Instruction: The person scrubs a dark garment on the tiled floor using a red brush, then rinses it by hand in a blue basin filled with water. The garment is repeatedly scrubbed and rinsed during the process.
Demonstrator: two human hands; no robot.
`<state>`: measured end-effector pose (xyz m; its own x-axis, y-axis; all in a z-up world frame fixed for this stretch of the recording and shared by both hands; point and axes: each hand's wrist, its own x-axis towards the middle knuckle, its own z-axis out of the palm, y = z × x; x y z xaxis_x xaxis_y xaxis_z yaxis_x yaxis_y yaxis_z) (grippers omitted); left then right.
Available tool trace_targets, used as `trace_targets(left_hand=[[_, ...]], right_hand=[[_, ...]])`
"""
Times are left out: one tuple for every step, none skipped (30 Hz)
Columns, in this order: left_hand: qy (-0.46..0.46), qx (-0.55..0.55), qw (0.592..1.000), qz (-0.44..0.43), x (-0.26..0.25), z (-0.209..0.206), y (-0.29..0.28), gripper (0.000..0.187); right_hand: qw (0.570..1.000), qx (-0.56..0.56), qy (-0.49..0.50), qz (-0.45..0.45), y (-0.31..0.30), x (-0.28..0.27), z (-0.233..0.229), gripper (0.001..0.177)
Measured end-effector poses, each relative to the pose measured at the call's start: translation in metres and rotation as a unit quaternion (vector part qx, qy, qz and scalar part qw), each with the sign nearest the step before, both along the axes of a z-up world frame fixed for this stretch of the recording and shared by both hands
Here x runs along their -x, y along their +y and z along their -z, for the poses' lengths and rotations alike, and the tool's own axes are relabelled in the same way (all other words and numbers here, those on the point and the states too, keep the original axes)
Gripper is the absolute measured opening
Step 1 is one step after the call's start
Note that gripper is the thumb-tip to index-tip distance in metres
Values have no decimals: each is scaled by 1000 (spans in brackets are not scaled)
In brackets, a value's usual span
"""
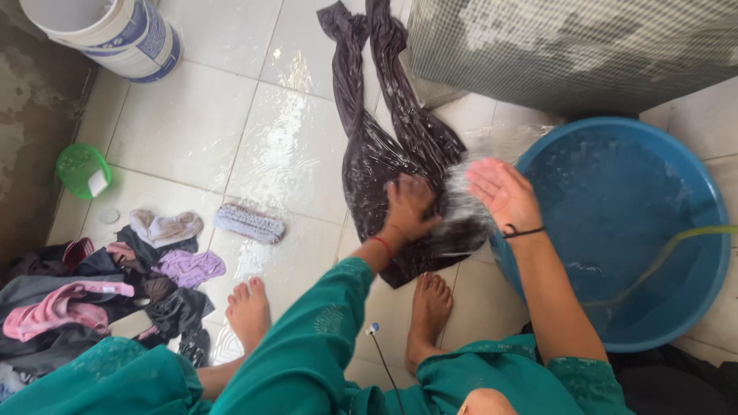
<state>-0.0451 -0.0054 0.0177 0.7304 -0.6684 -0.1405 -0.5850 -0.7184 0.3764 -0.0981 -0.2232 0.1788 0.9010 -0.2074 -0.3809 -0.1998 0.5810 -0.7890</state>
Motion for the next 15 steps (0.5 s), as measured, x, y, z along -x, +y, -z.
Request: trace_targets(left_hand=[[10,45,998,49,-7,0,-5,85],[23,89,991,100,-10,2,-1,89],[37,132,979,151,-16,6,9,94],[29,127,976,174,-30,11,25,84],[21,121,973,197,-51,16,49,75],[37,196,966,164,-63,21,73,77],[53,269,953,130,-76,24,97,80],[-39,186,978,81,-82,25,119,84],[-132,100,986,31,-84,25,139,88],[-143,86,986,19,-85,23,153,88],[-155,72,985,8,-80,19,162,87],[-165,55,985,-3,-71,15,166,87],[-111,58,991,37,-57,10,163,83],[-57,58,994,77,-43,3,158,79],[-4,58,992,116,-28,-4,149,76]], right_hand=[[998,67,-9,13,1,-9,0,23],[991,131,-15,27,-1,-12,3,22],[980,195,-21,42,-8,-10,7,20],[939,335,-23,77,-21,-5,11,20],[877,467,-23,112,-41,3,14,21],[795,588,-34,147,-61,19,19,22],[694,696,-43,177,-81,40,24,25],[646,734,-24,208,-105,59,28,26],[626,744,11,232,-125,78,33,27],[618,743,49,253,-144,94,38,28],[656,701,97,264,-158,105,45,30],[709,635,143,272,-165,111,54,31],[775,537,183,279,-168,114,62,33],[849,410,195,271,-161,112,71,35],[917,255,175,251,-149,105,77,37]])
